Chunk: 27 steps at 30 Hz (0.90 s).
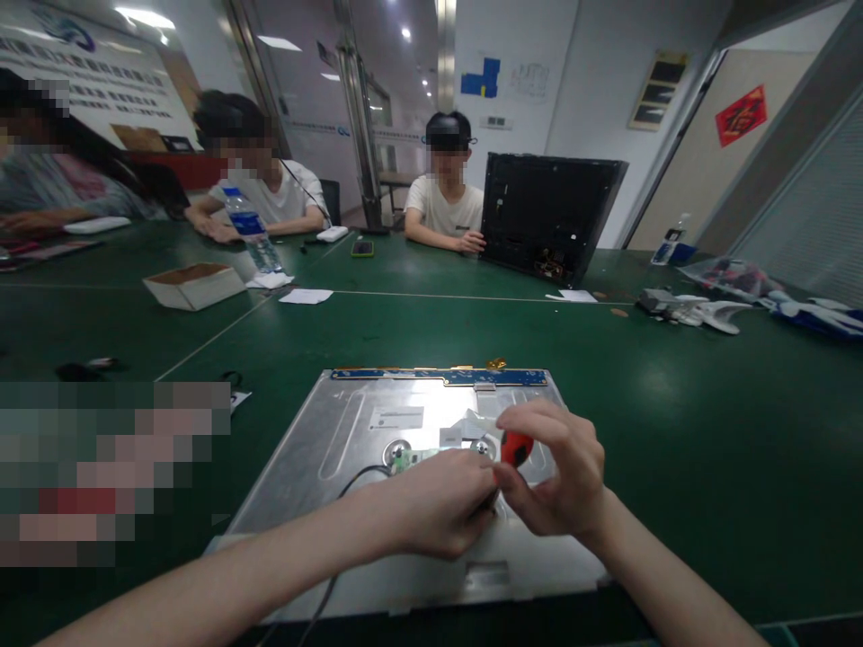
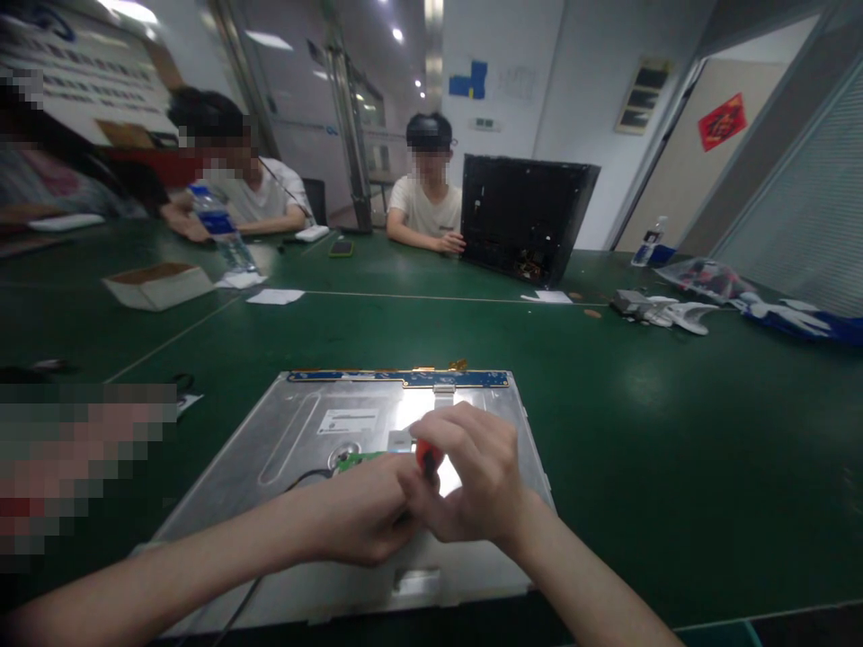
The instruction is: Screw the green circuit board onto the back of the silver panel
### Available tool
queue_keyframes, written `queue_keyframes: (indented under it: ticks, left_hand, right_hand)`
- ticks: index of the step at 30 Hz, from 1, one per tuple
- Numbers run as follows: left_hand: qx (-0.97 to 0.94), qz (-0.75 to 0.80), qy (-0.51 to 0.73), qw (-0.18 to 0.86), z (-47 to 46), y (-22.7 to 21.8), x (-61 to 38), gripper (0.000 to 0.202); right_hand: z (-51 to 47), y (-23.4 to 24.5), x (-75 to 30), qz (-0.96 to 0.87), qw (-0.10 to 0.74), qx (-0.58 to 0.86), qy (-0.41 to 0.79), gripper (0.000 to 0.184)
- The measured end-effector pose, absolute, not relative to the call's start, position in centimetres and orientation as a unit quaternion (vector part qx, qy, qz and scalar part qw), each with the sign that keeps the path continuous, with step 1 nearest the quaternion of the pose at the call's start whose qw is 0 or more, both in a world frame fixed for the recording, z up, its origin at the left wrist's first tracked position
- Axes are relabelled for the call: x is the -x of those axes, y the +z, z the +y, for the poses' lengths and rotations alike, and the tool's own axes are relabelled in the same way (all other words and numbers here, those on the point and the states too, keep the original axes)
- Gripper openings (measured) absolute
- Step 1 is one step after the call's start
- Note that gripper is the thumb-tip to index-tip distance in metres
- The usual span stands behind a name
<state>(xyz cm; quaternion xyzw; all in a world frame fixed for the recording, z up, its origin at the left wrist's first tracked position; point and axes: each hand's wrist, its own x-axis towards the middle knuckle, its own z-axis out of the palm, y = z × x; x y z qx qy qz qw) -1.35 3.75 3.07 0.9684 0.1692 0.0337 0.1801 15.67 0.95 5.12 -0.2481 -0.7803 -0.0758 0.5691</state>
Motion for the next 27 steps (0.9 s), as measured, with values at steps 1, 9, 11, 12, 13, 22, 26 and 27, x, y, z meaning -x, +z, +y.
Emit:
queue_keyframes:
  ticks: [1, 9, 11, 12, 13, 22, 26, 27]
  left_hand:
    - [-0.968, 0.166, 0.036, 0.185, 3.74, 3.12, 1.38, 0.003]
    - [-0.964, 0.188, -0.001, 0.189, 3.55, 3.57, 1.18, 0.006]
    - [-0.961, 0.186, 0.005, 0.203, 3.56, 3.57, 1.16, 0.007]
    - [-0.960, 0.184, 0.008, 0.209, 3.58, 3.51, 1.17, 0.008]
    - [-0.960, 0.181, 0.010, 0.211, 3.61, 3.40, 1.19, 0.009]
    - [-0.966, 0.180, 0.013, 0.186, 3.65, 2.95, 1.26, 0.006]
    - [-0.968, 0.182, 0.009, 0.172, 3.50, 3.31, 1.29, 0.003]
    - [-0.969, 0.181, 0.009, 0.169, 3.49, 3.36, 1.28, 0.003]
  right_hand:
    - [1.00, 5.09, -15.65, -0.780, 0.572, 0.242, -0.073, 0.024]
    - [0.82, 5.29, -15.56, -0.778, 0.571, 0.255, -0.062, 0.028]
    - [0.78, 5.42, -15.62, -0.786, 0.562, 0.249, -0.062, 0.026]
    - [0.77, 5.51, -15.66, -0.788, 0.558, 0.251, -0.068, 0.026]
    - [0.74, 5.60, -15.69, -0.787, 0.555, 0.257, -0.079, 0.025]
    - [0.30, 5.58, -15.92, -0.778, 0.551, 0.277, -0.120, 0.027]
    - [0.48, 5.23, -15.75, -0.770, 0.574, 0.254, -0.113, 0.028]
    - [0.53, 5.16, -15.69, -0.767, 0.583, 0.248, -0.101, 0.032]
